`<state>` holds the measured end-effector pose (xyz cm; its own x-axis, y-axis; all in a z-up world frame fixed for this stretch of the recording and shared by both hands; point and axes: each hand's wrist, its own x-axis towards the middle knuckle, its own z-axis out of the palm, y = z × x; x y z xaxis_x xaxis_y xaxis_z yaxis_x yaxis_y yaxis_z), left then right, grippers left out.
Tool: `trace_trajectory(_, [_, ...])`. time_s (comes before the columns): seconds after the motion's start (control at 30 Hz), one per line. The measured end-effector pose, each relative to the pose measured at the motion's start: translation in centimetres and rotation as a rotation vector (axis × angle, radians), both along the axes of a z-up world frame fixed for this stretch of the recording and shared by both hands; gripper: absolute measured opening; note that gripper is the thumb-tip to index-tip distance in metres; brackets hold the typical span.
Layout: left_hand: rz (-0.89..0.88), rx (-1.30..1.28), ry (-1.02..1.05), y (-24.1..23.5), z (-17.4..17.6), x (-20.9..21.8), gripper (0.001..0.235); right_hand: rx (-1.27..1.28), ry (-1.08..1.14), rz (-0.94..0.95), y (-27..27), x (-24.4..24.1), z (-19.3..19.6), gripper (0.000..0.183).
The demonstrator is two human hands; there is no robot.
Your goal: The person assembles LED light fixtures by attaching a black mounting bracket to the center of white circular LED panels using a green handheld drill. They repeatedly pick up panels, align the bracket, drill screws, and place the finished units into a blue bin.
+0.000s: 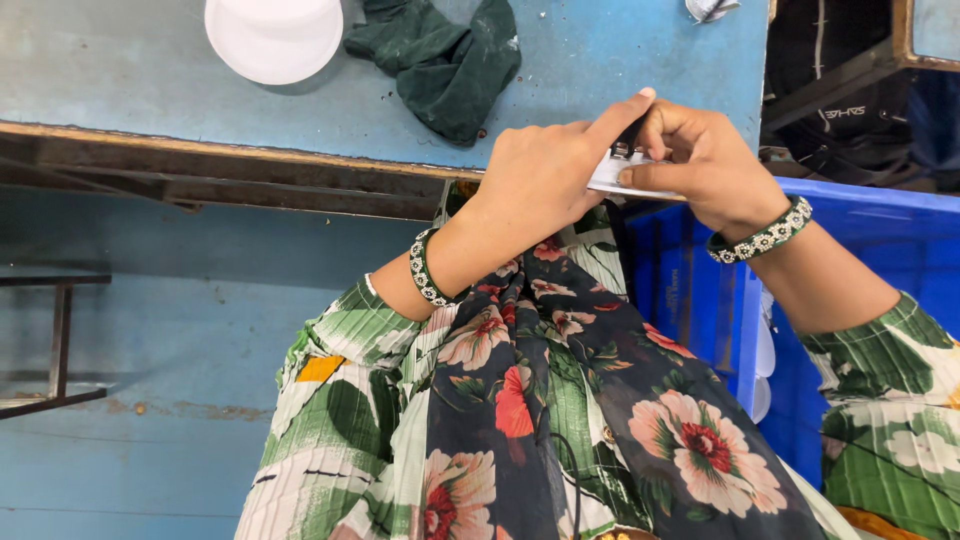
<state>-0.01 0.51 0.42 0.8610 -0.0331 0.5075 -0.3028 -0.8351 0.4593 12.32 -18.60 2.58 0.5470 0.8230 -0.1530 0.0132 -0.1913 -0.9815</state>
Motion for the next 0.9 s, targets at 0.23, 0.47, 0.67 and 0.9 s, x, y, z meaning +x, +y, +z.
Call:
trace_trajectory(0.23, [-0.001, -0.013, 0.017, 0.2, 0.1, 0.0, 0.087, 0.061, 0.015, 0.074, 0.2, 0.2, 0.2, 0.032])
trace_trajectory(0.47, [0.019, -0.005, 0.024, 0.5, 0.2, 0.1, 0.085, 0.021, -0.009, 0.142, 0.0, 1.7, -0.7, 0.028])
trace_trajectory(0.67, [0.031, -0.007, 0.037, 0.5, 0.7, -0.1, 0.088, 0.174, -0.002, 0.022, 0.4, 4.8, -1.1, 0.016])
trace_trajectory(0.9, [0.031, -0.048, 0.059, 0.5, 0.9, -0.8, 0.094, 0.314, -0.3, -0.224, 4.3, 8.3, -1.3, 0.043])
